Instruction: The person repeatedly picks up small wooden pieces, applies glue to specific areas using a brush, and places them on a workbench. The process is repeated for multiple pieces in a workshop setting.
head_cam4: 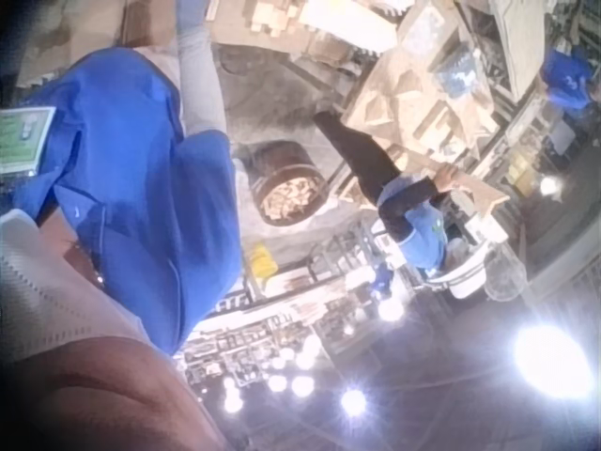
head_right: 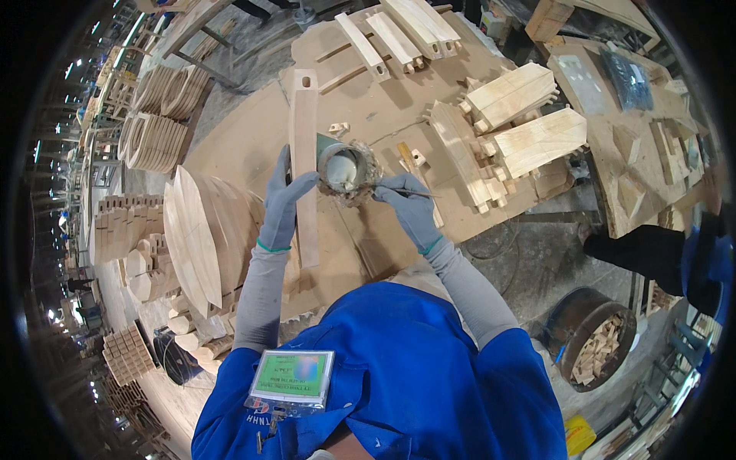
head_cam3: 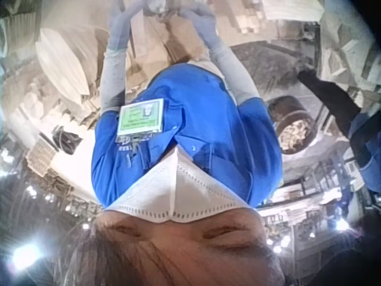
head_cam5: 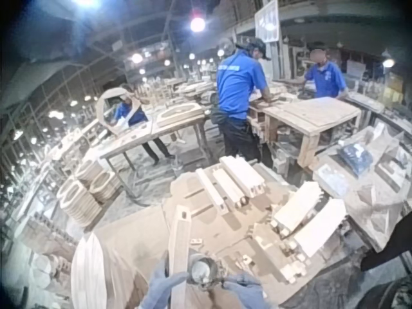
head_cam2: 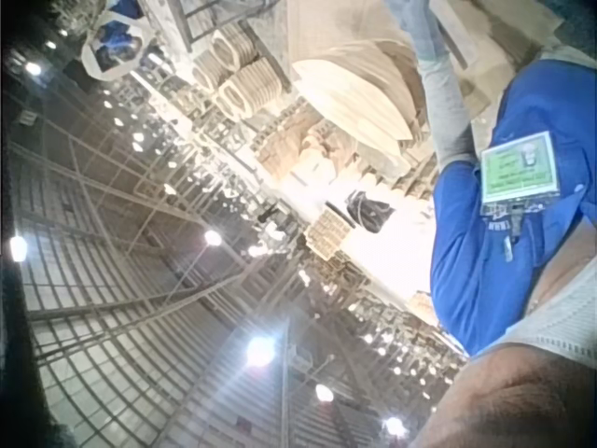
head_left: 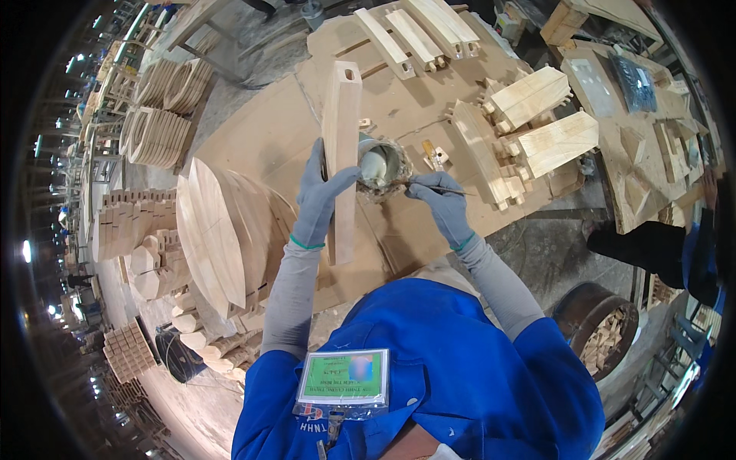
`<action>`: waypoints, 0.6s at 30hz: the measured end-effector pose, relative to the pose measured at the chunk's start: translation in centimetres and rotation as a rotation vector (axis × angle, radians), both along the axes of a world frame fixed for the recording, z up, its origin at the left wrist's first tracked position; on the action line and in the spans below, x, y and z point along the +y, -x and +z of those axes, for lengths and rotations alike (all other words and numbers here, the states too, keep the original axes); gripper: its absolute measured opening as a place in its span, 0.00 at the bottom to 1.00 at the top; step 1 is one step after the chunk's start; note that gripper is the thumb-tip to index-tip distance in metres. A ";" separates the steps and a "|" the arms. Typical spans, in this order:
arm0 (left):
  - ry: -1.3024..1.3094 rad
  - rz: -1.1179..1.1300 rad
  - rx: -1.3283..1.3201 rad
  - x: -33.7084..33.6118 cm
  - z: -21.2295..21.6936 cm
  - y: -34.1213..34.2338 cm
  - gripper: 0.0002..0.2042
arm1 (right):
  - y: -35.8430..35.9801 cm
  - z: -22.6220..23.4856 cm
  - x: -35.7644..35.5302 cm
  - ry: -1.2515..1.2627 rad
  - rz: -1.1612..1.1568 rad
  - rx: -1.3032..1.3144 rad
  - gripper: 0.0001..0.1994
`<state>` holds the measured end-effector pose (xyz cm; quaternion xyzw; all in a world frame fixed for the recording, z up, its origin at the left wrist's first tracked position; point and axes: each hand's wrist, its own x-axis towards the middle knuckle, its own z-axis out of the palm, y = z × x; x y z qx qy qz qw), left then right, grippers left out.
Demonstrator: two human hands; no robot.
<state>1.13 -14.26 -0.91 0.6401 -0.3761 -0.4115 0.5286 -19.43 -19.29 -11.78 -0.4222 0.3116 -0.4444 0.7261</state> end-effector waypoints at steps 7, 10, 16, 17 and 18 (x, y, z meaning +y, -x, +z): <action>0.031 0.075 0.041 2.4 2.3 -0.3 0.46 | 1.6 3.1 2.0 -0.312 -0.062 -0.203 0.05; -0.011 0.005 0.161 5.4 3.0 -2.2 0.49 | 1.9 5.9 1.6 -0.276 -0.078 -0.269 0.05; -0.143 -0.116 0.275 11.7 3.1 -2.1 0.51 | 1.7 15.6 2.2 -0.013 -0.097 -0.315 0.05; -0.137 -0.144 0.299 12.2 3.2 -1.7 0.52 | 1.5 16.6 2.6 0.044 -0.097 -0.322 0.04; -0.131 -0.172 0.323 12.4 3.4 -1.4 0.52 | 1.2 17.3 2.7 0.099 -0.098 -0.329 0.04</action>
